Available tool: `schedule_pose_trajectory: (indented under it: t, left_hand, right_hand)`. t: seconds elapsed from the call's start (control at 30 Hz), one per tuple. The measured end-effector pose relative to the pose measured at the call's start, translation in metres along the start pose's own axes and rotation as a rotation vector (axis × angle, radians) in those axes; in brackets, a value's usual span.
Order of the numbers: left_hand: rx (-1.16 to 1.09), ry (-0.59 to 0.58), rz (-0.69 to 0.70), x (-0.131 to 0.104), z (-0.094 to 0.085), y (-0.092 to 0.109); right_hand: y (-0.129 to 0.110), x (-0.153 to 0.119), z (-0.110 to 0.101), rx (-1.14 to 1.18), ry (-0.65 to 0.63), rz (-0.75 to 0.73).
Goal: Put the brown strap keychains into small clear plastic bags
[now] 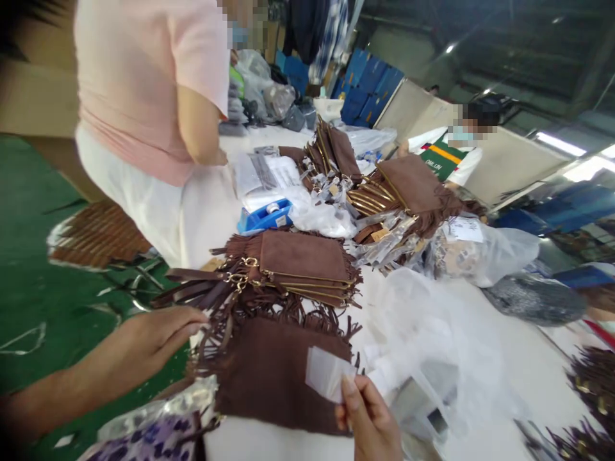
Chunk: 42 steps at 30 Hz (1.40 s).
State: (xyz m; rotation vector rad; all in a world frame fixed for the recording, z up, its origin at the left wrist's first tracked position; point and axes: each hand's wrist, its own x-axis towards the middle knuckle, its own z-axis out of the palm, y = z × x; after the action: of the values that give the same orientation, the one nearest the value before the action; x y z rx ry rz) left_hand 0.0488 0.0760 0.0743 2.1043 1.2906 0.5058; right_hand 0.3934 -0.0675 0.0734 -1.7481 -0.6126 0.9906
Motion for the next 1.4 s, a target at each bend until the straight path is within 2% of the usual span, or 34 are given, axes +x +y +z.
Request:
schedule_pose_trajectory:
  t: [0.1,0.17,0.2,0.27,0.3,0.33,0.4,0.53,0.67,0.83,1.0,1.07,1.17,1.3,1.4]
  left_hand:
    - [-0.288,-0.12,0.033,0.004,0.002,0.04]
    - [-0.558,-0.297,0.109,0.004,0.015,0.056]
    - [-0.666,-0.432,0.104,0.002,0.024,0.059]
    - [-0.845,-0.694,-0.021,-0.004,0.046,0.056]
    - [-0.911,-0.77,-0.107,-0.008,0.056,0.052]
    - [-0.961,-0.794,-0.182,-0.011,0.066,0.047]
    - [-0.994,-0.718,-0.256,-0.015,0.083,0.039]
    - [-0.866,-0.543,-0.185,-0.009,0.106,0.037]
    - [-0.847,-0.548,-0.135,0.003,0.117,0.047]
    - [-0.949,-0.523,-0.185,0.011,0.125,0.055]
    - [-1.052,-0.502,-0.269,0.027,0.134,0.051]
    - [-1.028,-0.446,-0.311,0.037,0.137,0.048]
    - [-0.983,-0.402,-0.343,0.05,0.14,0.042]
    - [-1.024,-0.502,-0.375,0.058,0.153,0.034]
    - [-1.087,-0.552,-0.399,0.056,0.168,0.026]
  right_hand:
    - [0.013,-0.033,0.038,0.148,-0.151,0.029]
    - [0.021,-0.054,0.059,0.223,-0.202,0.039]
    - [0.025,-0.064,0.067,0.256,-0.201,0.048]
    - [0.034,-0.078,0.076,0.305,-0.18,0.069]
    - [0.04,-0.082,0.078,0.309,-0.175,0.075]
    - [0.047,-0.083,0.078,0.298,-0.172,0.073]
    - [0.058,-0.082,0.075,0.236,-0.156,0.046]
    - [0.068,-0.07,0.064,0.155,-0.102,-0.007]
    - [0.061,-0.059,0.057,0.15,-0.11,0.0]
    - [0.05,-0.042,0.055,0.111,-0.077,-0.031]
    - [0.045,-0.014,0.049,0.103,-0.014,0.02]
    - [0.039,0.001,0.036,0.053,0.056,-0.018]
    - [0.018,0.032,0.001,-0.18,0.192,-0.131]
    - [-0.018,0.085,-0.057,-0.718,0.475,-0.239]
    - [-0.029,0.132,-0.092,-0.982,0.632,-0.283]
